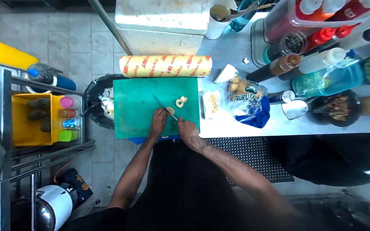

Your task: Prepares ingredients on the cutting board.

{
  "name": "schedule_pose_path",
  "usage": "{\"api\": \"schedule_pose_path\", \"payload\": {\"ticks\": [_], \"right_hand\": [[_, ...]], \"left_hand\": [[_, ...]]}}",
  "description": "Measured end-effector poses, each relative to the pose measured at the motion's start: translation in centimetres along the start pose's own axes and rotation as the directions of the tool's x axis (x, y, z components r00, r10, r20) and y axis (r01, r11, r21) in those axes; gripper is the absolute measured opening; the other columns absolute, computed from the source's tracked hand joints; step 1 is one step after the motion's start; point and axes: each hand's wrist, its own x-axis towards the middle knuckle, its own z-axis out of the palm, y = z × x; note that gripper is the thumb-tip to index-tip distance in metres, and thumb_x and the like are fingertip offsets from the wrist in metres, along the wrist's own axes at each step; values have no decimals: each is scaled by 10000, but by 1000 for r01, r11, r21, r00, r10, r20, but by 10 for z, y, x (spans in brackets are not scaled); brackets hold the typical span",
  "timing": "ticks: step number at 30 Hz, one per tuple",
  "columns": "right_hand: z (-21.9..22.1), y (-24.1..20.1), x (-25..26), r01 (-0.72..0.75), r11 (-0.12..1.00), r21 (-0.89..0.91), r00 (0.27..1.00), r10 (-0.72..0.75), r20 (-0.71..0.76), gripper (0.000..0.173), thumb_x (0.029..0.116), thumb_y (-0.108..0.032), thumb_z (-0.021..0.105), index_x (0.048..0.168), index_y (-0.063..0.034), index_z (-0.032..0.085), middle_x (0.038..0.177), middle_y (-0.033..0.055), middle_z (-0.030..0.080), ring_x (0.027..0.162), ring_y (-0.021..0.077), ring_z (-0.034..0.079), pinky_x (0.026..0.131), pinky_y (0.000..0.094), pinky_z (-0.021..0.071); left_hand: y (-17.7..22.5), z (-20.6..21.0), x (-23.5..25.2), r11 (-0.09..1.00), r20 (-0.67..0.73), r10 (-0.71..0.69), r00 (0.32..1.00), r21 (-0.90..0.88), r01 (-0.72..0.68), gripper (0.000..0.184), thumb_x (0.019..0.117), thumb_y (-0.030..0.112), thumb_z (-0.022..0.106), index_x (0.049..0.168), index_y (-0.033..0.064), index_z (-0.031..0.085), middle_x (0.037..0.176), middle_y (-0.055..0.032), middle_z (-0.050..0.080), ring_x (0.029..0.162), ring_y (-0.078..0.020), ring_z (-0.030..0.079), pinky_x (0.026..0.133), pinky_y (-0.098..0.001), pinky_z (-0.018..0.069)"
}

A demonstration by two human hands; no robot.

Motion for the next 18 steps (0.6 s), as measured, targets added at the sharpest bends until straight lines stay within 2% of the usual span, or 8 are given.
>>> {"api": "schedule_pose_path", "payload": {"ticks": [4, 8, 11, 14, 16, 18], "right_hand": [[41, 14, 37, 64, 998, 25, 988, -60, -140, 248, 1073, -151, 454, 1297, -79, 533, 988, 208, 698, 931, 409, 720, 722, 547, 588], [49, 14, 44, 89, 996, 20, 979, -83, -184, 253, 1061, -151, 492, 1301, -89, 538, 961, 197, 700, 902, 410, 720, 702, 544, 587], [29, 8, 29, 58, 998, 3, 987, -57, -153, 236, 1042, -125, 512, 1271, -78, 542, 953, 194, 701, 890, 402, 723, 687, 536, 588], [3, -6, -2, 4, 1000, -12, 999, -4, -42, 253, 1035, -99, 518, 1284, -61, 531, 998, 202, 693, 931, 407, 716, 709, 536, 589], [8, -5, -1, -7, 1000, 9, 1000, 7, -27, 239, 1044, -122, 504, 1272, -55, 534, 1001, 209, 692, 928, 412, 716, 707, 545, 589], [31, 2, 22, 20, 999, 29, 996, -17, -89, 237, 1062, -168, 482, 1271, -71, 537, 966, 202, 699, 898, 409, 723, 699, 547, 589]], "left_hand": [[0, 2, 1, 1000, -17, -18, 1000, -14, 18, 152, 1015, 72, 603, 1067, 13, 734, 1183, -155, 682, 1171, -287, 640, 1057, -406, 510], [-3, -1, -4, 1000, -24, -5, 1000, 7, 6, 140, 1006, 85, 628, 1074, 13, 727, 1183, -168, 668, 1171, -299, 638, 1051, -414, 516], [-2, -2, -1, 1000, -4, -20, 1000, 23, 20, 144, 1006, 116, 638, 1081, 24, 720, 1177, -171, 657, 1166, -324, 618, 1038, -440, 507], [2, -14, -5, 999, 45, -19, 999, 29, 18, 151, 1008, 145, 647, 1082, 23, 698, 1196, -176, 641, 1180, -335, 608, 1042, -451, 503], [0, -13, -5, 1000, 49, 1, 999, 15, -2, 155, 1008, 114, 633, 1093, 4, 702, 1209, -185, 645, 1186, -338, 614, 1049, -454, 504], [-3, -10, -4, 1000, 37, 10, 999, 2, -10, 169, 1017, 108, 617, 1113, 2, 705, 1217, -183, 651, 1197, -327, 617, 1059, -445, 501]]}}
